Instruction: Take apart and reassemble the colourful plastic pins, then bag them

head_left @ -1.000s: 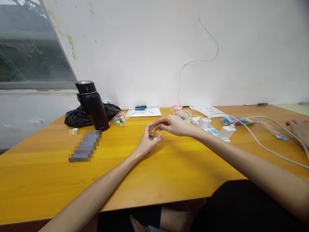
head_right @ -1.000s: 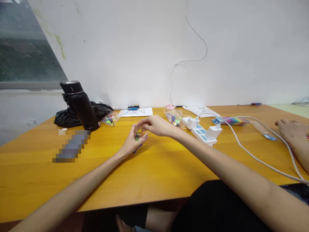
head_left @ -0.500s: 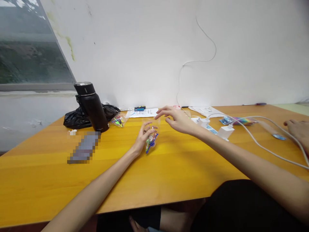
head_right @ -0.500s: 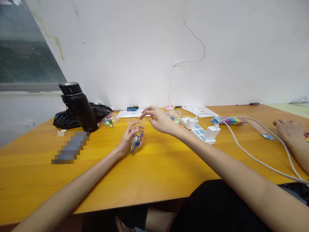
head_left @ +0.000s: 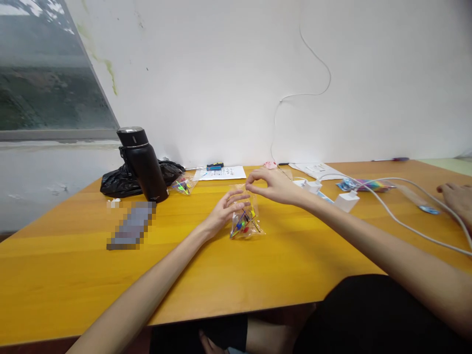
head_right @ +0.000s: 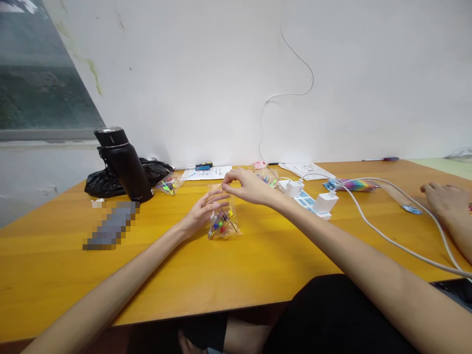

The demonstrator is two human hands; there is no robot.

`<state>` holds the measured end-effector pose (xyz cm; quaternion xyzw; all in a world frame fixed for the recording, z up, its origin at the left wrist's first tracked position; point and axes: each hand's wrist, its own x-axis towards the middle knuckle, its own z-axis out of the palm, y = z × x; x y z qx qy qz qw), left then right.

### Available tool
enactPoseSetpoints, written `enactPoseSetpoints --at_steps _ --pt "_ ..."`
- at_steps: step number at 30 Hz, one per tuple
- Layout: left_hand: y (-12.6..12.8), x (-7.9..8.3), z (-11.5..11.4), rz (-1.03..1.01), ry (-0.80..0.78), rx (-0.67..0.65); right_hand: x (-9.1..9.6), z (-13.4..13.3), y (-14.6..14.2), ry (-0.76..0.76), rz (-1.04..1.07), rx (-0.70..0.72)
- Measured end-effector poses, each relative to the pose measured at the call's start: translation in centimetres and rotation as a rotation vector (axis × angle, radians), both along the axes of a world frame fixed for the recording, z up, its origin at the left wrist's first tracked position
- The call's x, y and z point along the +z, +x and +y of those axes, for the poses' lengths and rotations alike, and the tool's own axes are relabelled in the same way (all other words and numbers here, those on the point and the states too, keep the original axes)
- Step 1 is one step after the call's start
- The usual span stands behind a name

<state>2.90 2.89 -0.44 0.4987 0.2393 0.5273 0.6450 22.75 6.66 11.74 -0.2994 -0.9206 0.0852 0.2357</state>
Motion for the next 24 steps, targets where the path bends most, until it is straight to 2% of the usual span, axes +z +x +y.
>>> enactPoseSetpoints --at_steps 4,12,19,24 --pt "0.2 -0.1 0.2 -0.001 0.035 0.093 -0.2 0.4 0.4 -0.012 -0.035 0.0" --pt "0.0 0.5 0.0 0.022 0.035 0.109 -0.6 1.2 1.2 -0.012 -0.152 -0.029" --pt "-0.1 0.6 0.2 0.037 0.063 0.114 -0.5 1.1 0.9 -0.174 -0.066 -0.101" --pt "-0.2 0.1 0.6 0.072 0.075 0.196 -0.1 0.1 0.3 -0.016 -0.03 -0.075"
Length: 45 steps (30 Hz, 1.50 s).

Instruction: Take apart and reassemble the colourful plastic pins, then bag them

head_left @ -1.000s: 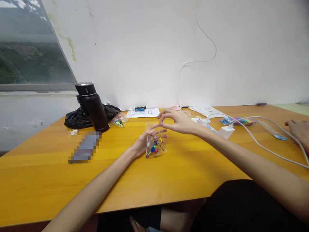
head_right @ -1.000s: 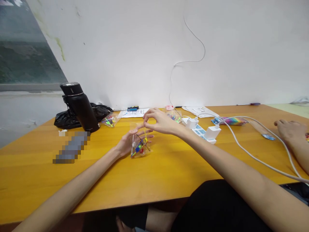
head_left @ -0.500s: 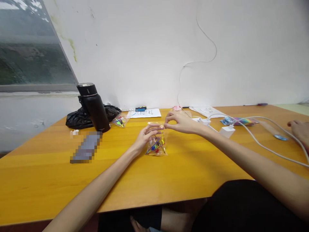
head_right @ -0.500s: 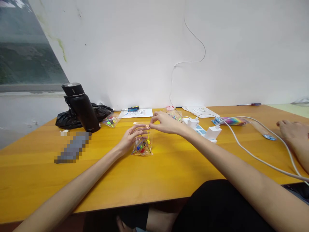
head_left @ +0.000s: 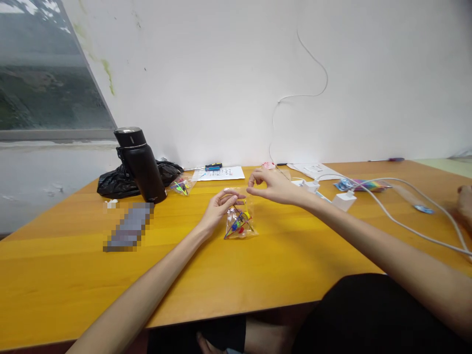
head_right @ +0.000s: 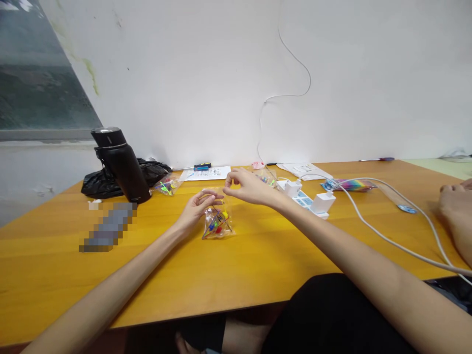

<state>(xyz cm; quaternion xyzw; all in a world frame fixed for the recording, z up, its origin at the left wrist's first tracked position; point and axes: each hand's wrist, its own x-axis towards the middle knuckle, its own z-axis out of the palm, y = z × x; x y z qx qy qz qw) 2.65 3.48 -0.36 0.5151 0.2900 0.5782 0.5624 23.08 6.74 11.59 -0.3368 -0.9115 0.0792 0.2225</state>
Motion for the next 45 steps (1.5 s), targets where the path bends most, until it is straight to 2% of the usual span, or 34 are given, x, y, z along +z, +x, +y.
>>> enactPoseSetpoints --at_steps 4,7,13,20,32,37,45 --pt "0.0 0.0 0.1 -0.004 -0.016 0.02 0.2 -0.7 -0.2 0.026 -0.008 0.072" --pt "0.1 0.0 0.1 0.019 0.0 -0.002 0.0 -0.5 -0.2 -0.082 -0.017 0.1" --pt "0.0 -0.1 0.2 0.041 0.044 -0.059 -0.4 0.6 0.2 -0.27 -0.015 0.01" --pt "0.1 0.4 -0.4 0.09 0.018 -0.052 0.4 0.2 0.3 -0.357 -0.046 -0.074" --pt "-0.3 -0.1 0.0 0.11 0.046 -0.05 0.9 -0.2 0.6 -0.537 0.188 -0.143" --pt "-0.3 -0.3 0.1 0.11 0.063 -0.064 0.3 0.5 0.6 -0.669 0.327 -0.21" --pt "-0.1 0.0 -0.2 0.141 0.072 -0.042 -0.2 1.1 0.4 -0.693 0.523 -0.282"
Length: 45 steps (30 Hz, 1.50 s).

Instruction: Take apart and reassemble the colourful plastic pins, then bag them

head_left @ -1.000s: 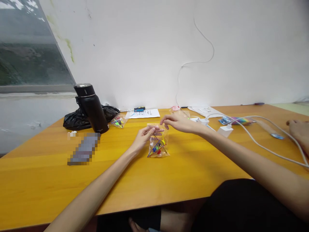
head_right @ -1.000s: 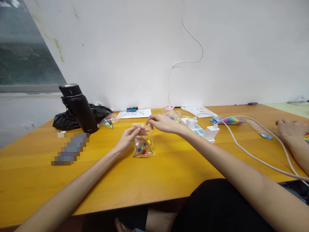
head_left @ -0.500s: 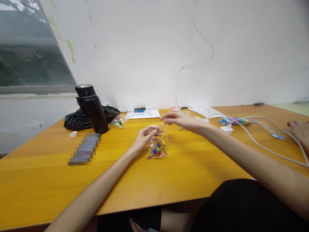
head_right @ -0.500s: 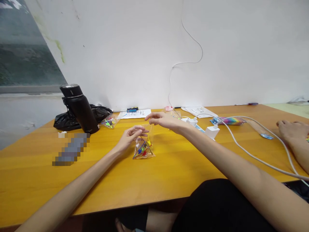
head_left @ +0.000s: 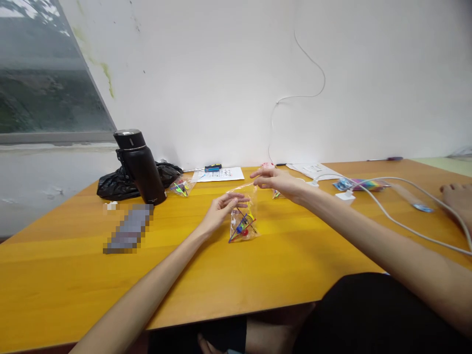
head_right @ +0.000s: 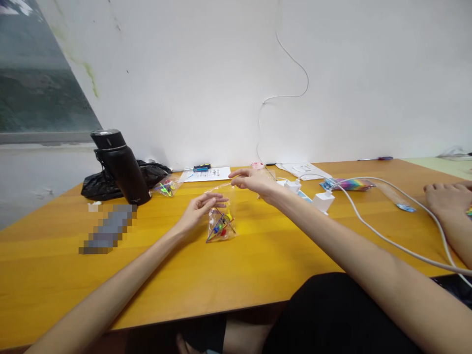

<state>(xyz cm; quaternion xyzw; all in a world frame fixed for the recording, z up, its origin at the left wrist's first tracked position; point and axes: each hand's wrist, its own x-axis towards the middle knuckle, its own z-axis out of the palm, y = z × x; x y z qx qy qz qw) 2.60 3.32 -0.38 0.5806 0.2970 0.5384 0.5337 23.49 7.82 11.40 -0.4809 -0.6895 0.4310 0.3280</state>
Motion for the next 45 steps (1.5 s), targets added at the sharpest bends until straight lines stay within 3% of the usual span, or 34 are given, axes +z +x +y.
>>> enactPoseSetpoints --at_steps 5,9,16,20,24,27,33,37,42,45 --pt "-0.2 0.8 -0.3 -0.001 0.016 0.035 -0.2 -0.3 -0.1 -0.01 0.091 0.052" --pt "-0.2 1.1 -0.3 -0.116 -0.035 0.092 -0.2 -0.8 -0.5 -0.027 0.132 0.128" --pt "-0.5 1.6 -0.3 -0.301 -0.117 0.108 -0.9 0.0 -0.4 0.092 0.098 0.106" --pt "-0.4 1.2 -0.2 -0.251 -0.173 0.119 -1.4 0.7 0.0 0.146 0.067 0.124" --pt "-0.1 0.3 -0.1 -0.131 -0.284 0.007 -1.5 0.9 0.0 0.202 0.009 0.128" --pt "0.0 0.0 -0.1 -0.073 -0.21 -0.065 -1.4 0.9 0.0 0.229 -0.003 0.103" --pt "0.0 0.4 -0.3 -0.05 -0.089 -0.074 -1.5 0.7 0.0 0.304 -0.109 0.017" --pt "-0.2 0.3 -0.2 -0.062 -0.087 -0.021 -1.6 0.3 -0.1 0.449 -0.229 0.008" --pt "-0.5 0.0 0.2 -0.076 -0.101 0.048 -1.4 -0.5 -0.2 0.737 -0.351 0.166" --pt "-0.5 -0.1 0.4 -0.083 -0.103 0.076 -1.5 -0.5 -0.3 0.769 -0.462 0.214"
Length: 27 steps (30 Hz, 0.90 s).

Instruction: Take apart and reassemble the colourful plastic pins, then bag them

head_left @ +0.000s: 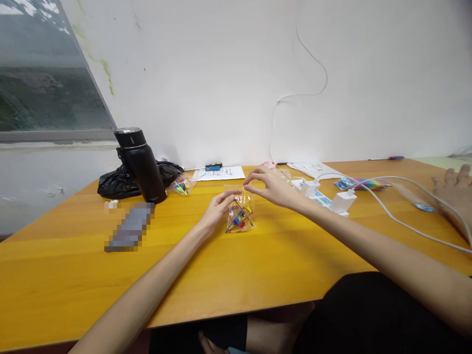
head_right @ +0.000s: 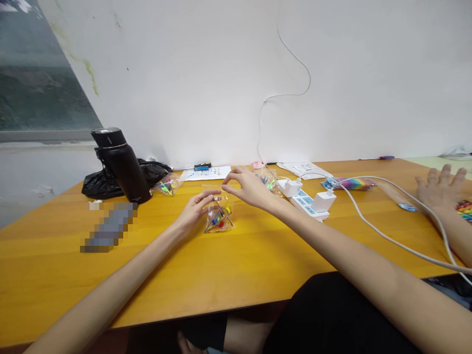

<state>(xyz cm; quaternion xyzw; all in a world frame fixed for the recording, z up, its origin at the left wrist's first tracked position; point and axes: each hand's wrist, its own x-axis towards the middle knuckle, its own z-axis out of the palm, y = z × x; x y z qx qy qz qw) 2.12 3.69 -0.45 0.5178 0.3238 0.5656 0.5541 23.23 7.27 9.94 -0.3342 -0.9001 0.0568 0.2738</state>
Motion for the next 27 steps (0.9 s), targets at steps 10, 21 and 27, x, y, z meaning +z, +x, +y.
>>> enactPoseSetpoints --at_steps 10,21,27 --pt "0.3 1.2 -0.4 0.003 0.091 0.138 -0.6 0.6 -0.1 -0.304 -0.009 0.061" --pt "-0.3 1.1 -0.1 0.048 0.06 0.223 -0.3 1.2 0.6 -0.438 0.107 0.011" --pt "-0.4 1.4 -0.3 0.037 0.058 0.215 -0.9 2.0 0.8 -0.477 0.148 0.054"
